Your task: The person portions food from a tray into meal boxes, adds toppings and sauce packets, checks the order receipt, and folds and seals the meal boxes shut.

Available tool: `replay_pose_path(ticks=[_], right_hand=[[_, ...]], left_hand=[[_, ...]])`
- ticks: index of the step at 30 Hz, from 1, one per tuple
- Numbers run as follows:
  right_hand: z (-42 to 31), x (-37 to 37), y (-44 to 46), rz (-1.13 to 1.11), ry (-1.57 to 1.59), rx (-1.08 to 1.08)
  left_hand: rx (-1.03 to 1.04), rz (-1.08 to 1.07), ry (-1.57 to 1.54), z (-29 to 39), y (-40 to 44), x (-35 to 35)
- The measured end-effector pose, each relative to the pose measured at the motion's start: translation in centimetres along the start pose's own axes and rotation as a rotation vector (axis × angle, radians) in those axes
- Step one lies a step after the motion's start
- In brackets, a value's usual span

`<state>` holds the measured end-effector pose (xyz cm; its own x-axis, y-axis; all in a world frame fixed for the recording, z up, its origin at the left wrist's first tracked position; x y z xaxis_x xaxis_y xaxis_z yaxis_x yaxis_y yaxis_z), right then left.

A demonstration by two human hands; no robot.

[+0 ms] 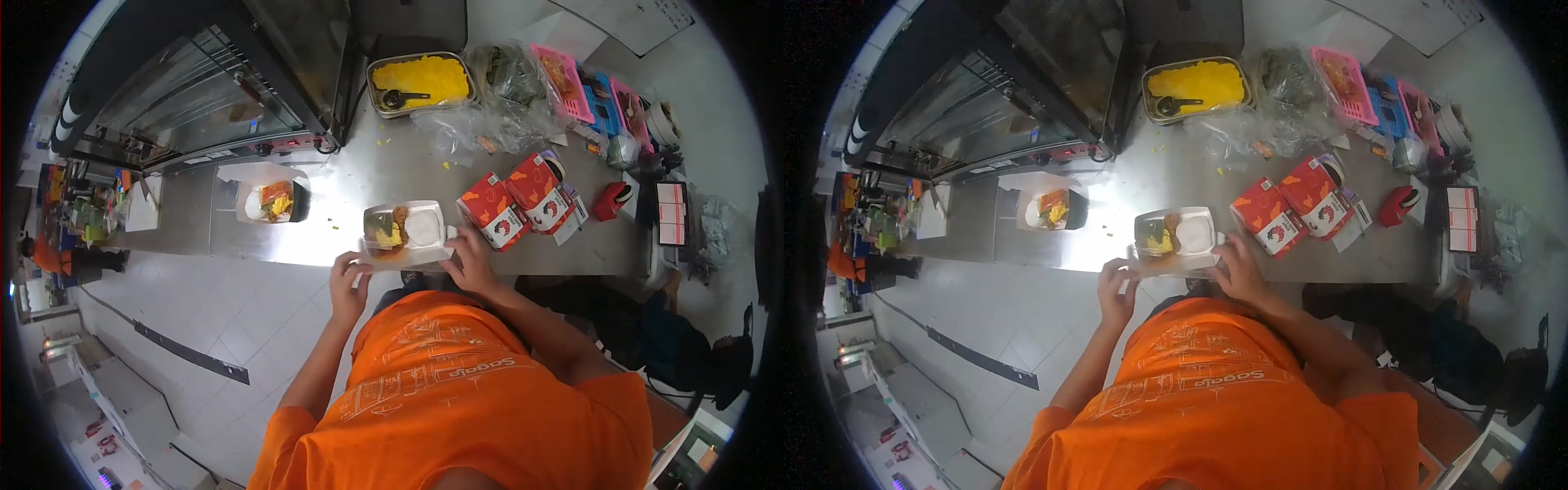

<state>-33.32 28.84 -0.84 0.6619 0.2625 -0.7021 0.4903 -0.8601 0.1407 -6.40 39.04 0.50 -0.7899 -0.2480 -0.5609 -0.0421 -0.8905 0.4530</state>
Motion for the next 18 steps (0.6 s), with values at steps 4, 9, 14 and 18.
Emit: replay_pose_path(ticks=[4, 9, 14, 18], right_hand=[[0.8, 0.9, 1.5, 0.029, 0.260, 0.494], [1.0, 0.6, 5.5, -0.133, 0.454, 0.599], [2.8, 1.3, 5.1, 0.002, 0.235, 0.683], [4.9, 3.8, 4.0, 0.037, 0.124, 0.666]], left_hand=[[-0.439, 0.247, -0.162, -2.0, 1.1, 1.2], [-0.583, 0.284, -0.704, -3.4, 4.6, 2.1], [-0.751, 0.212, -0.669, -7.3, 3.2, 3.5], [-0.693, 0.157, -0.303, -7.1, 2.9, 4.0]])
Point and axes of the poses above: each hand's wrist, its own y-axis towards the middle knuckle, its own x-axis out of the palm, z = x × y, the point moved 4 cm from there along y, towards the middle knuckle, and after that the axes turned 14 degrees about x, right-handed, at the moved point
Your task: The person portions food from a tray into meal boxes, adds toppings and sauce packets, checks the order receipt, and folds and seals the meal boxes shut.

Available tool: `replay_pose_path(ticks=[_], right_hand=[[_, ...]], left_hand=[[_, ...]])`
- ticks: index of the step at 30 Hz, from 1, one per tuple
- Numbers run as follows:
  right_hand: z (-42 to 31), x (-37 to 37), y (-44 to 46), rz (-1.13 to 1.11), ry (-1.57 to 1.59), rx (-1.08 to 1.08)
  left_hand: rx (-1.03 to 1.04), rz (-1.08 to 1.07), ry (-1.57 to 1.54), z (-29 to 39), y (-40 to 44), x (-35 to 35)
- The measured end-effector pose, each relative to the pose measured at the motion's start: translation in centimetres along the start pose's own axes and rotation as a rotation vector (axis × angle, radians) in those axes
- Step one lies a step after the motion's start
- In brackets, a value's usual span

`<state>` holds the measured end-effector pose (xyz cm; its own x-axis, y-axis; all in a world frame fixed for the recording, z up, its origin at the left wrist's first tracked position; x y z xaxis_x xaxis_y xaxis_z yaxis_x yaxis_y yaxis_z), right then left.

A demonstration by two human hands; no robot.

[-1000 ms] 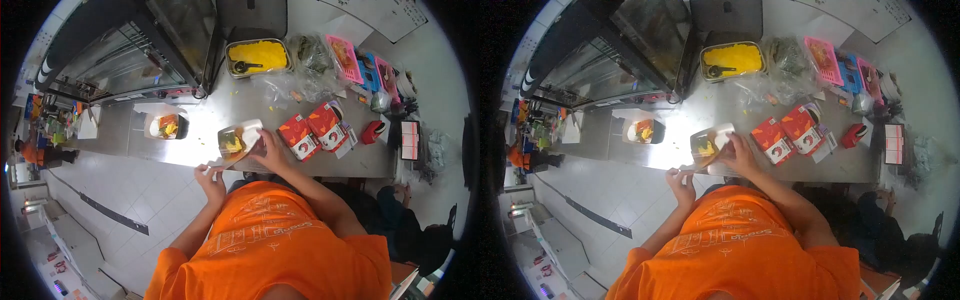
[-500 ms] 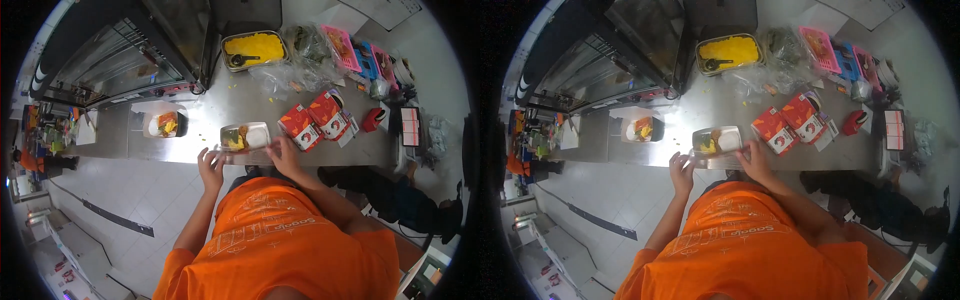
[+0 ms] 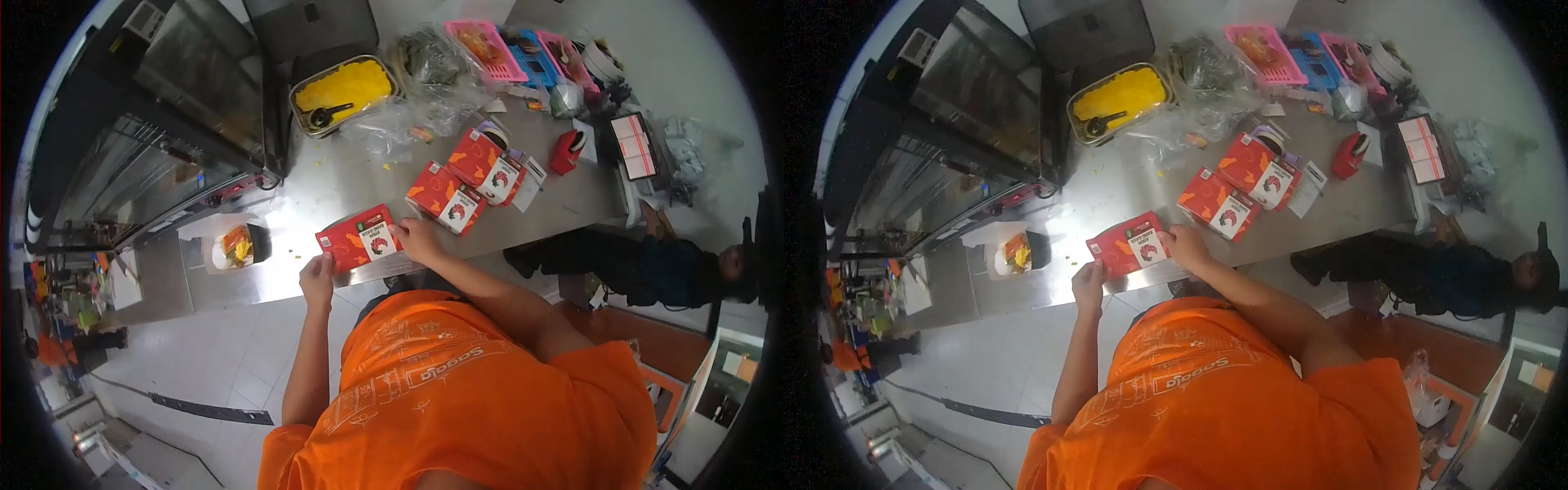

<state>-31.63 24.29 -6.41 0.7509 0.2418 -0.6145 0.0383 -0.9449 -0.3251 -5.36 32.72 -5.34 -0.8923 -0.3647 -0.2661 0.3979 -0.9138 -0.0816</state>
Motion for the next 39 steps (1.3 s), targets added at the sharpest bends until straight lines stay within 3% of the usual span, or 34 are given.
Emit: replay_pose_path(ticks=[1, 3, 5, 6, 7, 8, 9, 11, 12, 15, 17, 19, 21, 23, 25, 27, 28, 29, 31, 33, 34, 36, 39], right_hand=[[0.7, 0.4, 0.0, -0.008, -0.029, 0.028], [0.7, 0.5, -0.2, 0.009, -0.019, 0.017], [0.2, 0.6, 0.0, 0.056, -0.017, 0.042], [-0.9, 0.2, -0.3, 0.264, 0.067, -0.166], [-1.1, 0.4, 0.1, 0.284, 0.063, -0.147], [-2.9, -0.1, 0.3, 0.343, 0.040, -0.343], [-4.0, 0.1, 0.1, 0.395, 0.017, -0.538], [-4.4, 1.4, 0.3, 0.340, 0.028, -0.435], [-4.1, 1.8, 0.6, 0.273, 0.038, -0.351], [-4.4, 1.4, 0.5, 0.261, -0.102, -0.488], [-3.9, 1.8, 0.5, 0.295, 0.001, -0.483], [-3.4, 2.5, 1.1, 0.322, 0.105, -0.484], [-2.6, 2.7, 2.3, 0.210, 0.295, -0.216], [-2.7, 2.4, 3.0, 0.096, 0.278, -0.127], [-3.4, 0.0, 3.8, -0.006, 0.257, -0.043], [-5.6, -7.8, 2.7, 0.320, 0.136, -0.377], [-4.9, -12.6, 3.6, 0.300, 0.209, -0.293], [-3.9, -17.9, 3.9, 0.537, 0.201, -0.283], [0.4, -26.6, 6.6, 0.829, 0.126, -0.003], [8.7, -30.1, 12.0, 0.746, -0.349, 0.013], [9.0, -31.3, 12.9, 0.759, -0.343, 0.016], [11.2, -30.1, 15.1, -0.024, -0.207, 0.447], [12.2, -29.7, 16.0, -0.155, -0.011, 0.556]], left_hand=[[-0.001, -0.013, 0.002, -0.5, 0.1, 0.1], [-0.069, -0.197, 0.572, 1.0, 0.2, 0.3], [0.017, -0.221, 0.534, -0.1, 1.0, 0.4], [0.145, -0.195, 0.520, 1.3, 0.9, 0.5], [0.271, -0.165, 0.503, 2.5, 1.2, 0.7], [0.924, 0.077, 0.788, 4.4, 1.3, 1.4], [0.932, 0.059, 0.780, 4.0, 1.7, 2.4], [0.675, -0.099, 0.505, 2.5, 2.8, 4.0], [0.721, -0.020, 0.546, 2.5, 2.7, 4.6], [0.609, -0.002, 0.536, 2.9, 2.5, 5.4], [0.694, -0.012, 0.580, 2.5, 2.9, 5.3], [0.990, 0.114, 0.642, 3.1, 2.6, 5.3], [0.915, 0.048, 0.654, 3.2, 2.8, 5.4], [0.380, -0.025, 0.216, 2.0, 3.3, 5.5], [0.323, -0.066, 0.210, 0.9, 3.9, 5.4], [0.506, -0.160, 0.214, -1.1, 4.6, 5.4], [0.586, -0.135, 0.290, -0.8, 4.6, 5.4], [0.585, -0.128, 0.288, -0.2, 4.4, 5.4], [0.423, -0.149, 0.286, 0.8, 3.7, 5.5], [0.543, -0.120, 0.306, -0.1, 3.6, 5.7], [0.570, -0.092, 0.283, -0.8, 3.5, 5.4], [0.572, -0.048, 0.266, -0.2, 3.0, 5.3], [0.478, -0.109, 0.323, 1.1, 2.4, 5.1]])
Point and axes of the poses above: each hand's wrist, its own y-axis towards the middle knuckle, its own x-axis out of the palm, z = x × y, the point moved 4 cm from there along y, towards the middle knuckle, and after that the axes turned 14 degrees about x, right-handed, at the moved point
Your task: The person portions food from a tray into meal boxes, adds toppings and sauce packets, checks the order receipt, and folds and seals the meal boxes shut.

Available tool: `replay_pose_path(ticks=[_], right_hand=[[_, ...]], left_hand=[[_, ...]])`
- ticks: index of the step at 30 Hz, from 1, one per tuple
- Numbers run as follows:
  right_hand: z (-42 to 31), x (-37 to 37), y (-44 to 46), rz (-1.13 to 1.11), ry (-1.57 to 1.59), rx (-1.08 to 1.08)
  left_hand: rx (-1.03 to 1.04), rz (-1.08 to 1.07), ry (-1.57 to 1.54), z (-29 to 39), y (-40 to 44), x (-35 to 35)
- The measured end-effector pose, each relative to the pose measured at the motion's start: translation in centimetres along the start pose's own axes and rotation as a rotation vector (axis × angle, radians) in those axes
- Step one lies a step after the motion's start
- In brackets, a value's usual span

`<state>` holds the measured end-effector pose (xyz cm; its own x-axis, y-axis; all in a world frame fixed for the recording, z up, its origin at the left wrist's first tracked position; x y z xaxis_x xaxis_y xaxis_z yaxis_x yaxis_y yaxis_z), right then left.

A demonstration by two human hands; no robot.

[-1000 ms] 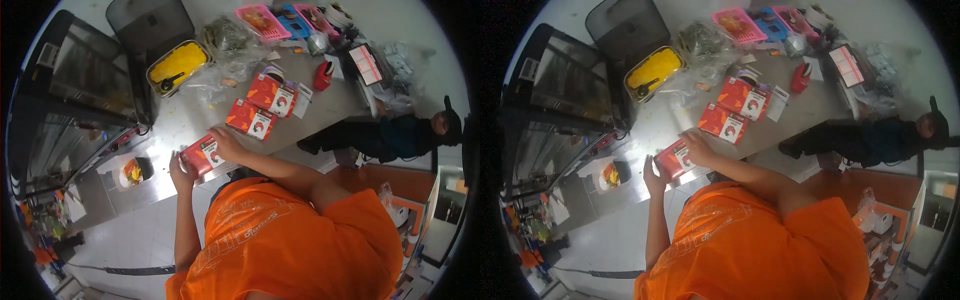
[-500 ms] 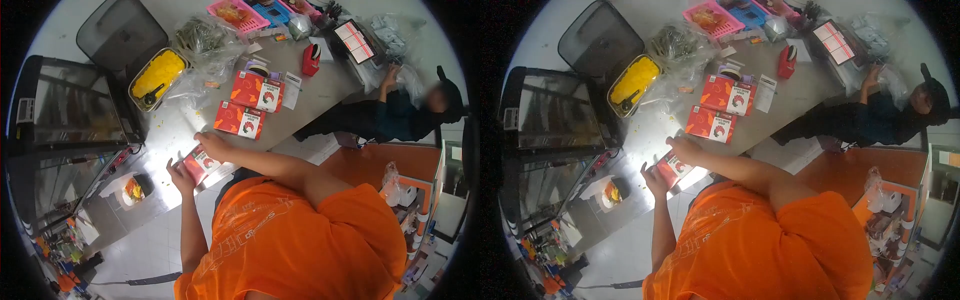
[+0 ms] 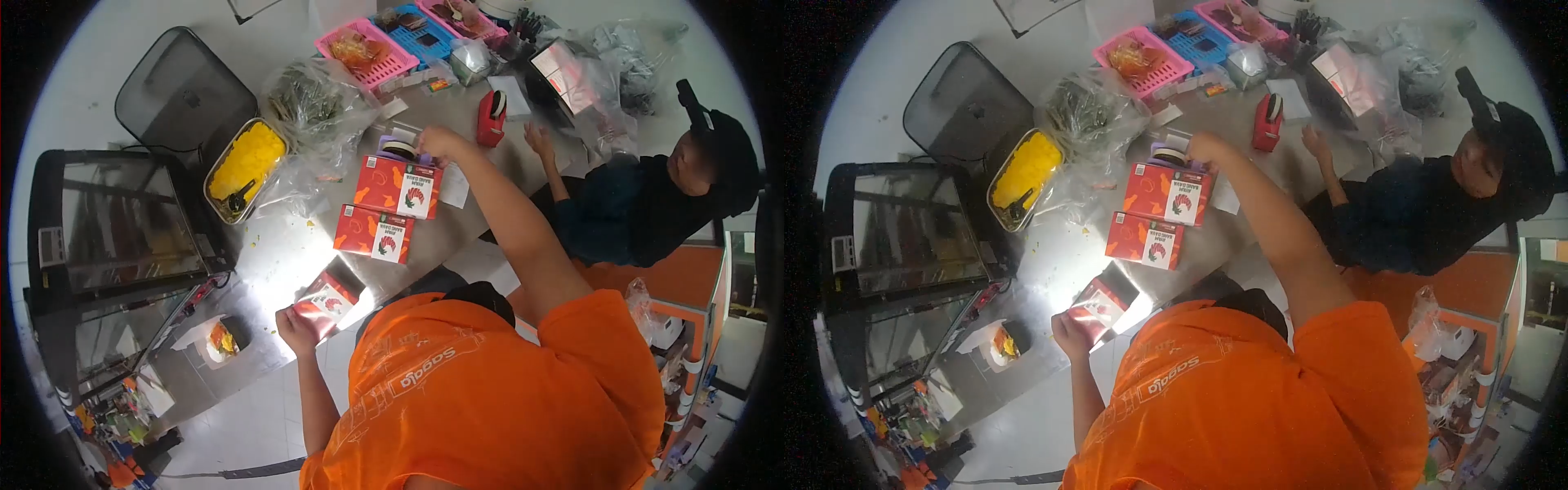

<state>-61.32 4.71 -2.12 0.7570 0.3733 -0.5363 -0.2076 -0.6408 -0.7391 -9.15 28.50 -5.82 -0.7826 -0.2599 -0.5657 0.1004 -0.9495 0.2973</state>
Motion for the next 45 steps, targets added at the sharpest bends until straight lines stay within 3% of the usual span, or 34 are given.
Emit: replay_pose_path(ticks=[4, 6, 7, 9, 13, 18, 22, 24, 25, 27, 28, 30, 32, 33, 34, 35, 37, 39, 42, 44, 45], right_hand=[[1.5, -0.1, 1.9, -0.008, -0.227, -0.205], [3.5, -0.2, 2.4, -0.138, 0.184, -0.161], [4.9, 0.2, 2.1, -0.140, 0.188, -0.159], [6.9, 0.5, 0.8, -0.382, 0.873, -0.265], [8.6, 1.5, 1.3, -0.330, 0.960, -0.214], [9.3, 1.4, 2.4, -0.095, 0.687, -0.103], [9.4, 2.9, 2.9, -0.151, 0.921, -0.012], [9.3, 2.8, 3.0, 0.075, 0.628, -0.026], [9.4, 2.7, 3.1, 0.072, 0.632, -0.027], [9.0, 1.5, 3.1, 0.736, -0.338, -0.325], [9.4, 1.6, 3.0, 0.734, -0.337, -0.329], [8.2, 0.0, 0.8, 0.543, 0.081, -0.419], [2.5, 0.8, -5.7, 0.177, 0.296, -0.596], [-0.6, 2.3, -9.7, 0.008, 0.455, -0.741], [-3.3, 5.2, -11.1, -0.202, 0.233, -0.789], [-5.7, 6.3, -16.7, -0.217, 0.139, -1.024], [-7.7, 9.8, -19.5, -0.100, -0.337, -0.949], [-7.7, 9.8, -18.8, -0.070, -0.326, -0.933], [-7.2, 8.4, -18.1, -0.018, -0.340, -0.938], [-6.2, 7.3, -18.0, -0.429, -0.203, -0.626], [-4.7, 10.4, -14.1, -0.559, -0.319, -0.527]], left_hand=[[-0.132, 0.020, -0.183, 2.2, -0.1, 0.9], [-0.175, -0.009, -0.229, 4.8, 0.6, 1.6], [-0.222, -0.034, -0.273, 5.9, 0.9, 1.8], [-0.203, -0.052, -0.310, 7.2, 1.6, 2.3], [-0.230, -0.106, -0.495, 7.5, 2.1, 3.8], [-0.191, -0.200, -0.586, 10.0, 4.1, 4.9], [-0.184, -0.212, -0.662, 9.5, 4.6, 5.5], [-0.194, -0.221, -0.695, 9.9, 5.1, 5.7], [-0.201, -0.244, -0.700, 10.0, 5.3, 5.9], [-0.206, -0.265, -0.706, 10.7, 6.0, 6.2], [-0.195, -0.317, -0.644, 11.0, 6.2, 6.3], [-0.173, -0.349, -0.586, 12.3, 8.1, 6.8], [-0.022, -0.478, -0.345, 14.9, 9.4, 6.9], [-0.057, -0.527, -0.341, 14.7, 9.9, 7.2], [-0.098, -0.527, -0.467, 15.3, 10.2, 7.9], [-0.007, -0.549, -0.459, 16.1, 10.9, 8.6], [0.093, -0.571, -0.450, 17.4, 11.9, 9.6], [0.292, -0.606, -0.329, 19.4, 12.6, 9.7], [0.410, -0.625, -0.235, 22.3, 12.9, 9.1], [0.412, -0.619, -0.243, 21.9, 12.8, 8.8], [0.451, -0.601, -0.263, 22.5, 12.7, 8.4]])
Point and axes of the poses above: each hand's wrist, its own y-axis towards the middle knuckle, its own x-axis out of the palm, z = x × y, the point moved 4 cm from there along y, towards the middle knuckle, and after that the axes turned 14 degrees about x, right-handed, at the moved point
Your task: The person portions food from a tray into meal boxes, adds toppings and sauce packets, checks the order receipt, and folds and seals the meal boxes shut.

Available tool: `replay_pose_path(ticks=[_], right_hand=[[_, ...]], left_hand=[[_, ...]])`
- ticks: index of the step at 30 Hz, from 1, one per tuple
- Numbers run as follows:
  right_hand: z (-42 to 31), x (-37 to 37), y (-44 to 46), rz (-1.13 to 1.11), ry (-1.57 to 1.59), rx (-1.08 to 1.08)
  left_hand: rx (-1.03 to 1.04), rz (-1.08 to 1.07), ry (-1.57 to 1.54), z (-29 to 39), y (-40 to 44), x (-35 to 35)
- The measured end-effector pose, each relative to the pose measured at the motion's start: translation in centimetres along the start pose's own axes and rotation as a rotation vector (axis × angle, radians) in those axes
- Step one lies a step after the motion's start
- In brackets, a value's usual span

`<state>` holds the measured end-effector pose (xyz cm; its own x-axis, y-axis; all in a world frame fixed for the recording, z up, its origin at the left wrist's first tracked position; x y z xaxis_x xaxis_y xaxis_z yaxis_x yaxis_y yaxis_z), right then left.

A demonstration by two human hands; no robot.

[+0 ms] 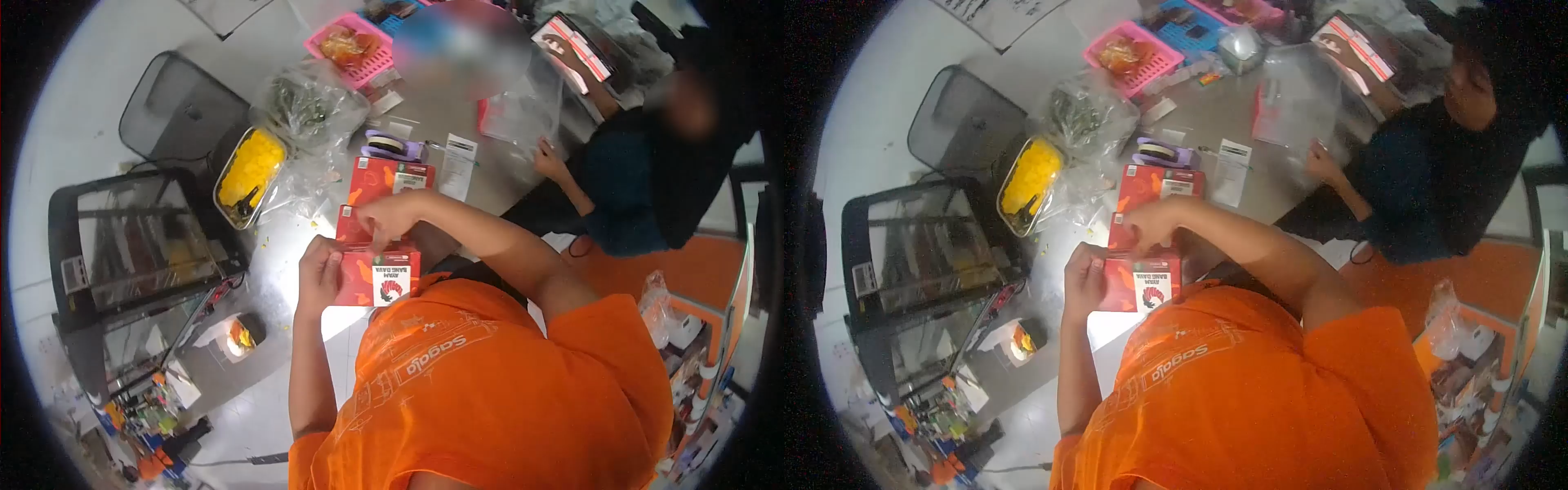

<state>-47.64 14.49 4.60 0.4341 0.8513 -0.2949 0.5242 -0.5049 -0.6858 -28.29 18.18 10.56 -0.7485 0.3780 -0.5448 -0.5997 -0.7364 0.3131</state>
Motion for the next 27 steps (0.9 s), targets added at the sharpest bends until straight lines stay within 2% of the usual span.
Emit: replay_pose_path(ticks=[1, 3, 5, 7, 9, 10, 11, 12, 13, 14, 15, 16, 17, 18, 19, 20, 21, 23, 24, 25, 27], right_hand=[[1.7, 1.4, 2.1, -0.014, -0.016, -0.014], [3.9, 2.8, 3.7, 0.148, -0.080, -0.150], [2.6, 1.8, 1.4, 0.068, 0.176, -0.115], [0.8, 2.6, -0.2, 0.040, 0.523, -0.310], [-2.1, 3.3, -2.8, 0.290, 0.216, -0.399], [-2.3, 4.1, -2.2, 0.238, 0.193, -0.425], [-1.8, 3.8, -1.4, 0.414, 0.175, -0.341], [-1.1, 3.3, -1.0, 0.605, 0.156, -0.255], [-0.7, 2.9, 0.0, 0.584, 0.136, -0.270], [-0.3, 2.9, 0.3, 0.665, 0.053, -0.247], [-0.6, 3.0, 0.3, 0.755, -0.026, -0.222], [-0.8, 3.6, 0.3, 0.743, -0.069, -0.118], [-2.0, 4.3, -0.4, 0.756, -0.079, -0.123], [-4.2, 4.9, -2.0, 1.020, -0.323, -0.184], [-6.0, 5.9, -3.2, 1.272, -0.578, -0.235], [-4.6, 7.0, -1.7, 1.115, -0.498, -0.230], [-5.7, 8.1, -2.3, 1.123, -0.513, -0.217], [-7.9, 10.9, -2.4, 0.938, -0.699, -0.034], [-6.6, 11.3, -0.8, 0.871, -0.684, 0.056], [-5.7, 11.7, 0.3, 0.877, -0.699, 0.067], [-5.3, 12.2, 1.0, 1.058, -0.696, 0.094]], left_hand=[[0.043, 0.015, -0.002, 0.6, 0.1, -0.2], [0.006, 0.044, 0.022, 0.7, -0.4, -0.5], [-0.045, 0.075, 0.024, 0.6, -1.5, -0.9], [-0.133, 0.125, 0.102, -1.3, -3.2, -1.0], [-0.106, 0.222, 0.139, -2.9, -4.2, -0.5], [-0.172, 0.382, 0.141, -2.9, -4.2, -0.5], [-0.218, 0.534, 0.136, -3.2, -4.2, -1.2], [-0.286, 0.636, 0.257, -4.6, -5.4, -2.7], [-0.363, 0.737, 0.372, -6.6, -6.8, -4.4], [-0.485, 0.885, 0.451, -9.0, -9.7, -6.7], [-0.601, 0.898, 0.702, -10.7, -13.1, -9.8], [-0.759, 0.850, 0.747, -11.1, -15.8, -13.0], [-0.805, 0.803, 0.886, -11.9, -18.6, -15.7], [-0.872, 0.737, 0.975, -14.0, -21.8, -18.2], [-1.012, 0.658, 0.925, -13.5, -22.9, -20.3], [-0.974, 0.670, 1.042, -12.6, -23.5, -21.3], [-0.966, 0.674, 1.023, -13.6, -25.2, -22.4], [-0.801, 0.552, 0.987, -16.3, -27.5, -24.2], [-0.700, 0.586, 0.978, -16.8, -27.8, -24.3], [-0.694, 0.596, 0.962, -17.5, -28.3, -24.3], [-0.615, 0.642, 0.915, -16.5, -28.0, -22.9]])
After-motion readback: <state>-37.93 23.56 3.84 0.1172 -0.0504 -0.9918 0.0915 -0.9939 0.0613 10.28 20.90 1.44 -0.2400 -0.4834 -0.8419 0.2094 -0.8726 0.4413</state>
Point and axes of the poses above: each hand's wrist, its own y-axis towards the middle knuckle, its own x-axis out of the palm, z = x × y, the point moved 4 cm from there along y, towards the middle knuckle, and after that the axes turned 14 degrees about x, right-handed, at the moved point
